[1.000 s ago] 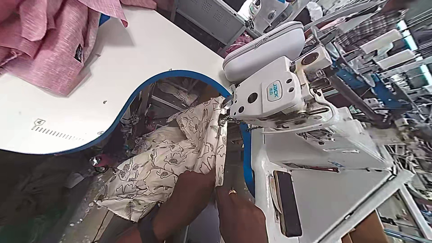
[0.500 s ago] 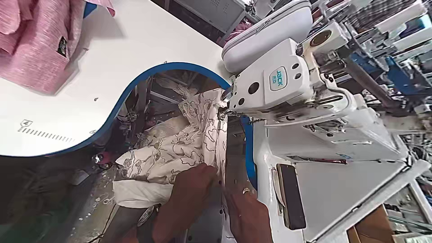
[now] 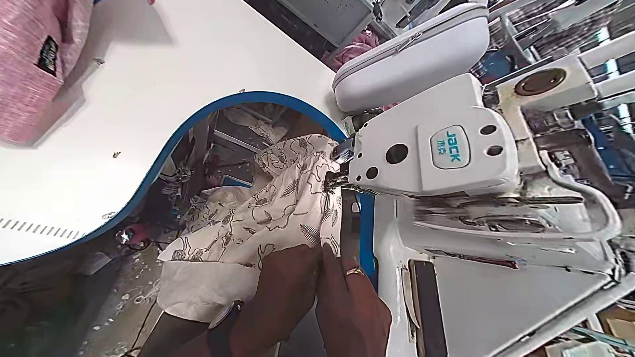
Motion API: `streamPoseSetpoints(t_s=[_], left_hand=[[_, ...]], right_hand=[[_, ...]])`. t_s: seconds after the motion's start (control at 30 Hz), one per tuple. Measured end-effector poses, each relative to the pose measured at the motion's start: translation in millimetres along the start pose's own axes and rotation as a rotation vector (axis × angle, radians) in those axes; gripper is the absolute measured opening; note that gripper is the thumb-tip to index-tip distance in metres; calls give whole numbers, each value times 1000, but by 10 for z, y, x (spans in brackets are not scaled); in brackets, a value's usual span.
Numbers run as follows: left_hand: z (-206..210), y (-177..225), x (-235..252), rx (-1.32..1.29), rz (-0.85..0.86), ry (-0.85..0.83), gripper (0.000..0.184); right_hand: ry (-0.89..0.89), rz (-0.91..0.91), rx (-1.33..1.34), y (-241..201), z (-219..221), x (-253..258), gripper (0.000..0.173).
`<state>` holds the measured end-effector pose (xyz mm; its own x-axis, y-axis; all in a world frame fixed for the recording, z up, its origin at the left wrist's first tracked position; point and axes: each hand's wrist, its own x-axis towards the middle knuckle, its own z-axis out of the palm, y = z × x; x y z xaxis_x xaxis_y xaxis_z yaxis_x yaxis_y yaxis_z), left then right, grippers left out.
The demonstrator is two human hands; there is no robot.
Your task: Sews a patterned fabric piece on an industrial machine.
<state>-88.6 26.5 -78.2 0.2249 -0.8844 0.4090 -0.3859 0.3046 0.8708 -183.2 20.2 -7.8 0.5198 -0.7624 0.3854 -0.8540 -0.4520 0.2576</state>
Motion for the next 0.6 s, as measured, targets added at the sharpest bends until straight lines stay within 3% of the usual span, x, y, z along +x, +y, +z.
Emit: streamPoseSetpoints(t_s=[0.07, 0.17, 0.23, 0.33, 0.43, 0.53, 0.6], left_hand=[[22, -3, 97, -12, -45, -19, 19], [-211, 131, 162, -66, -201, -273, 30], [-292, 183, 45, -88, -201, -353, 30], [-239, 178, -116, -109, -178, -306, 24], [-149, 80, -15, -148, -191, -226, 22], [-68, -54, 99, -251, -194, -186, 27], [-79, -54, 159, -261, -234, -221, 31]], right_hand=[[60, 51, 64, 32, 118, -2, 23], [146, 245, 296, 87, 251, -342, 23], [153, 283, 443, 145, 179, -451, 19], [72, 133, 285, 66, -61, -300, 16], [76, -8, 106, 23, -8, -99, 17], [118, -17, 93, 54, 120, 12, 17], [156, 80, 187, 78, 218, -66, 20]])
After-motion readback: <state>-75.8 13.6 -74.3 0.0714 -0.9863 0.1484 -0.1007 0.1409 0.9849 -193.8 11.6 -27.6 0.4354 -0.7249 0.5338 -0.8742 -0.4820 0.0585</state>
